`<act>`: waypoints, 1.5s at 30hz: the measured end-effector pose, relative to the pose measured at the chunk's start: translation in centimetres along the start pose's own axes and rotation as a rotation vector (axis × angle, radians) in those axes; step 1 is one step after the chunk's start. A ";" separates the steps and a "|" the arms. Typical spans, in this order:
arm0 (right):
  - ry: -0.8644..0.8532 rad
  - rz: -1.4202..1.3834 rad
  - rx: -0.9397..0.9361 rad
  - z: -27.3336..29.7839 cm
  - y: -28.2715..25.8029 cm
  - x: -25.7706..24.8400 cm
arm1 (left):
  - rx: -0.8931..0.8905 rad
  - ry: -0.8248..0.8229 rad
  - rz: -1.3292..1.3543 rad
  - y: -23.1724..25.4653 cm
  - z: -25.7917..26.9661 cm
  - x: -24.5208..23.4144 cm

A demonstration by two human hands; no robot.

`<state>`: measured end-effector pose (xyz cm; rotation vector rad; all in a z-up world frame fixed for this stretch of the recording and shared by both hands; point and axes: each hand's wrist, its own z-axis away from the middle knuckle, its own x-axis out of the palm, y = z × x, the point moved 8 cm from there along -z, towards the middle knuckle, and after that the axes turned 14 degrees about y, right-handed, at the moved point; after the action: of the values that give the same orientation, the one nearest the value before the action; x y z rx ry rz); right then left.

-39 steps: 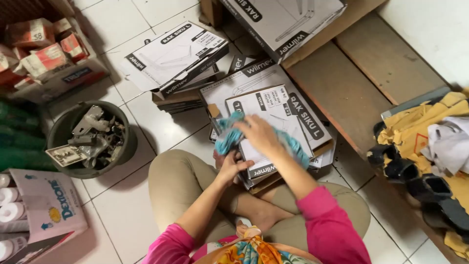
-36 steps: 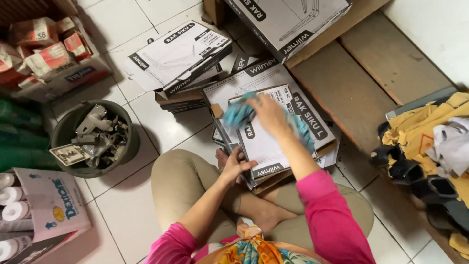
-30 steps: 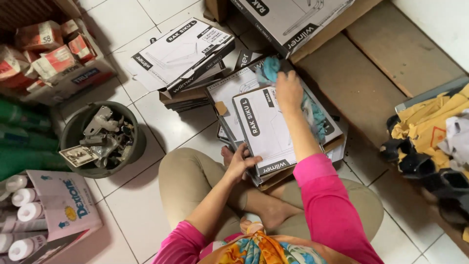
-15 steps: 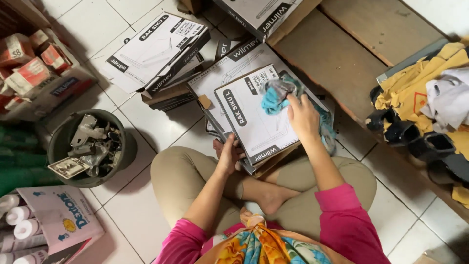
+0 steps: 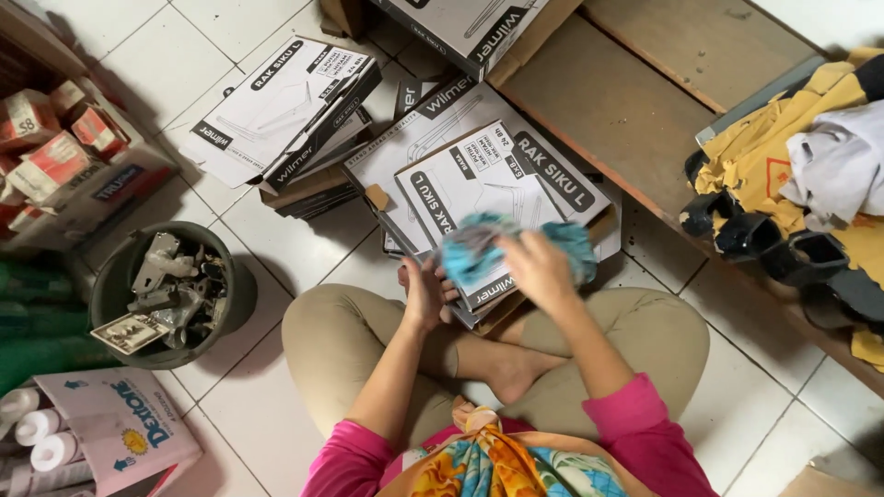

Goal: The person sits on the floor and wipes the surfaces of several cardboard boxes with a cloth. They handle the boxes one at a time, wiping the top and sides, then place them into a larger cardboard box.

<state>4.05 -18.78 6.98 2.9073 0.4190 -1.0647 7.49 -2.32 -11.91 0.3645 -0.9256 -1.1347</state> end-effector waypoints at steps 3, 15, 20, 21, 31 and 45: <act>-0.010 0.113 0.227 -1.4 6.7 -2.7 | 0.086 0.002 -0.025 -1.1 -1.2 -1.0; 0.751 -0.556 0.552 -16.5 5.4 -13.8 | 0.129 0.019 -0.104 3.4 3.6 2.4; 0.521 -0.436 0.607 -10.4 6.5 -7.6 | 0.137 0.004 -0.110 2.9 2.8 2.1; 0.272 -0.276 0.546 -8.7 6.9 -5.2 | 0.147 -0.004 -0.122 2.8 2.8 2.1; -0.005 0.053 0.088 -10.1 1.8 6.6 | 0.184 0.006 -0.066 2.8 2.2 1.8; -0.002 -0.328 -0.147 -2.7 -8.3 1.1 | -0.113 0.033 0.199 4.6 4.6 2.2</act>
<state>4.45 -10.19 9.02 2.7676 0.9569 -1.0158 6.96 -1.48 -5.06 0.1937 -0.8451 -0.9905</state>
